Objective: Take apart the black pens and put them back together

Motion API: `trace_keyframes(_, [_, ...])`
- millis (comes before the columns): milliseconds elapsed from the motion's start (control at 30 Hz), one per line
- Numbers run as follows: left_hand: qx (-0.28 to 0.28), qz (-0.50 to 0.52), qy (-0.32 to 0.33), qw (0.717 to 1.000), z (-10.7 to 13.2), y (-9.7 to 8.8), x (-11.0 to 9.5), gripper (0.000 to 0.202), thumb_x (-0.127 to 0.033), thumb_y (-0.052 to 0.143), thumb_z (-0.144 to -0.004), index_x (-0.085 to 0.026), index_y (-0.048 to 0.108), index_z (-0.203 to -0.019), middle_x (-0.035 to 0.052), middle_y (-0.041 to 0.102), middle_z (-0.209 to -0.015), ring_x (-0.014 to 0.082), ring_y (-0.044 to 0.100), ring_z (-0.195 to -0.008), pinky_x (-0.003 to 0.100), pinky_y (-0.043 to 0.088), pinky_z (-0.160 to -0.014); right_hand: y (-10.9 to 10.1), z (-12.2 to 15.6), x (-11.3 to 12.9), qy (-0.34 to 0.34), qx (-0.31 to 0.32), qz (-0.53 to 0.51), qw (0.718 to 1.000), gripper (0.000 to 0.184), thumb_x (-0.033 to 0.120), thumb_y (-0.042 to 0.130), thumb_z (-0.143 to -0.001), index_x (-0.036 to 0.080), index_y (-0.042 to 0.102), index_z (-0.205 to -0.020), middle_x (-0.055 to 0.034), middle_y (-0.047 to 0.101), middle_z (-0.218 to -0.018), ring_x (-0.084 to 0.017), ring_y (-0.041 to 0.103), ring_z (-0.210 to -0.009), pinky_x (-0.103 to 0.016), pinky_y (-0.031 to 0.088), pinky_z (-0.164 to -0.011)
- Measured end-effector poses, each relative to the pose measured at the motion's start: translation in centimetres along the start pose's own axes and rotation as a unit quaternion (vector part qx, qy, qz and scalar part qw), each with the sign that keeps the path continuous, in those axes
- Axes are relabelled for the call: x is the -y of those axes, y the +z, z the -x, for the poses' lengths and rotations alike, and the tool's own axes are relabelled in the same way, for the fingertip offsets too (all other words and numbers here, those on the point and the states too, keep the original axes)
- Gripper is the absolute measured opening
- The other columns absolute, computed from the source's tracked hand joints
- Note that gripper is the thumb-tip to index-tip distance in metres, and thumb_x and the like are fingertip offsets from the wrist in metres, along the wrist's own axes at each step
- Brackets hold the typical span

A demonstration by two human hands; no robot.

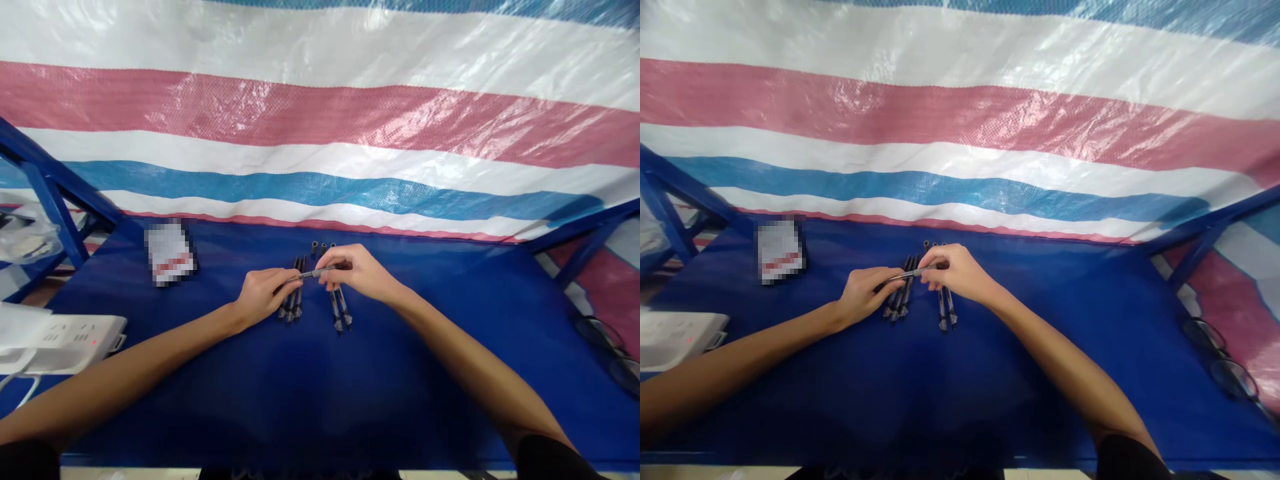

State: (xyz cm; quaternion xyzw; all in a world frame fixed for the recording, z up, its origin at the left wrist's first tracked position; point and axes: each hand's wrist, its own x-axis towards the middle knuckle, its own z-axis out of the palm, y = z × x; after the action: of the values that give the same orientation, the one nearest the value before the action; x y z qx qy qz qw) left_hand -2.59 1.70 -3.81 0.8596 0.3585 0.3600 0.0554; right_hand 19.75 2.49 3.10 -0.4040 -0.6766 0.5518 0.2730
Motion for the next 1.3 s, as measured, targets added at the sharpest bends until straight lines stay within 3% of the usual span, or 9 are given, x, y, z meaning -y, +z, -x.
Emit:
trace_keyframes(200, [0.016,-0.123,0.054,0.991,0.0,-0.2,-0.3,0.024,-0.031,0.047,-0.094,-0.021,0.066,-0.107,0.0038,0.07,-0.084,0.0134,0.061,-0.071,0.026,0.046,-0.067,0.1,0.7,0.9,-0.007,0.106,0.165,0.981,0.033,0.028,0.04,-0.094,0.017,0.052,-0.065,0.0043,0.047,-0.054,-0.008,0.044,-0.048,-0.022,0.037,-0.051])
trace_keyframes(367, [0.033,-0.189,0.091,0.977,0.0,-0.1,-0.6,0.024,-0.026,0.043,-0.095,-0.019,0.066,-0.102,0.0043,0.069,-0.078,0.0157,0.059,-0.07,0.028,0.041,-0.062,1.0,0.3,0.1,-0.016,0.079,0.262,0.962,0.028,0.031,0.038,-0.097,0.017,0.057,-0.081,0.0009,0.057,-0.069,-0.011,0.053,-0.062,-0.024,0.039,-0.06])
trace_keyframes(633, [0.068,-0.122,0.058,0.989,-1.8,-2.0,-0.9,0.03,-0.023,0.036,-0.095,-0.017,0.064,-0.086,0.0015,0.068,-0.072,0.0111,0.06,-0.061,0.023,0.041,-0.055,3.8,0.7,-1.6,-0.125,-0.043,0.619,0.774,0.028,0.003,0.033,-0.09,0.01,0.057,-0.102,-0.0121,0.064,-0.086,-0.02,0.058,-0.074,-0.03,0.034,-0.061])
trace_keyframes(733, [0.075,-0.125,0.084,0.986,-2.5,-3.4,-1.2,0.03,-0.026,0.036,-0.095,-0.018,0.065,-0.089,0.0015,0.068,-0.073,0.0114,0.061,-0.062,0.022,0.041,-0.055,4.1,0.7,-1.7,-0.11,-0.032,0.6,0.792,0.022,0.012,0.034,-0.095,0.012,0.056,-0.097,-0.0084,0.062,-0.074,-0.017,0.054,-0.061,-0.029,0.028,-0.054])
trace_keyframes(867, [0.079,-0.184,0.179,0.963,-2.8,-4.4,-1.0,0.03,-0.022,0.035,-0.093,-0.019,0.064,-0.086,0.0006,0.064,-0.066,0.0109,0.055,-0.055,0.024,0.039,-0.053,3.6,0.6,-1.0,-0.064,0.029,0.47,0.88,0.023,0.03,0.039,-0.098,0.013,0.053,-0.091,-0.0029,0.056,-0.066,-0.013,0.046,-0.054,-0.026,0.025,-0.052])
trace_keyframes(1000, [0.107,-0.193,0.229,0.948,-2.9,-4.5,-0.7,0.024,-0.021,0.038,-0.091,-0.02,0.062,-0.087,-0.0008,0.058,-0.063,0.0106,0.049,-0.053,0.025,0.036,-0.052,2.2,0.2,-0.4,-0.057,0.195,0.21,0.956,0.029,0.033,0.039,-0.098,0.016,0.05,-0.077,0.0038,0.045,-0.063,-0.008,0.04,-0.054,-0.022,0.03,-0.055])
trace_keyframes(1133, [0.16,-0.205,0.201,0.944,-3.1,-4.2,-1.3,0.024,-0.017,0.037,-0.09,-0.017,0.06,-0.082,0.001,0.058,-0.065,0.0127,0.052,-0.059,0.025,0.035,-0.053,1.6,-0.1,-0.5,-0.022,0.21,0.182,0.96,0.032,0.036,0.037,-0.098,0.016,0.052,-0.078,0.0057,0.039,-0.059,-0.007,0.036,-0.051,-0.022,0.029,-0.053])
trace_keyframes(1233, [0.235,-0.149,0.074,0.958,-3.2,-3.9,-1.8,0.027,-0.021,0.034,-0.092,-0.016,0.06,-0.085,0.0019,0.061,-0.069,0.013,0.053,-0.058,0.024,0.033,-0.053,2.3,-0.1,-0.8,-0.037,0.101,0.33,0.938,0.027,0.03,0.043,-0.096,0.015,0.052,-0.076,0.0017,0.052,-0.066,-0.009,0.044,-0.057,-0.024,0.029,-0.056])
trace_keyframes(1300, [0.298,-0.043,-0.04,0.953,-3.3,-3.8,-2.0,0.031,-0.026,0.033,-0.094,-0.017,0.06,-0.082,0.0003,0.06,-0.067,0.0119,0.052,-0.057,0.023,0.033,-0.054,3.0,0.1,-1.1,-0.069,0.041,0.447,0.891,0.02,0.028,0.045,-0.095,0.015,0.056,-0.084,-0.002,0.059,-0.073,-0.011,0.048,-0.06,-0.026,0.027,-0.057])
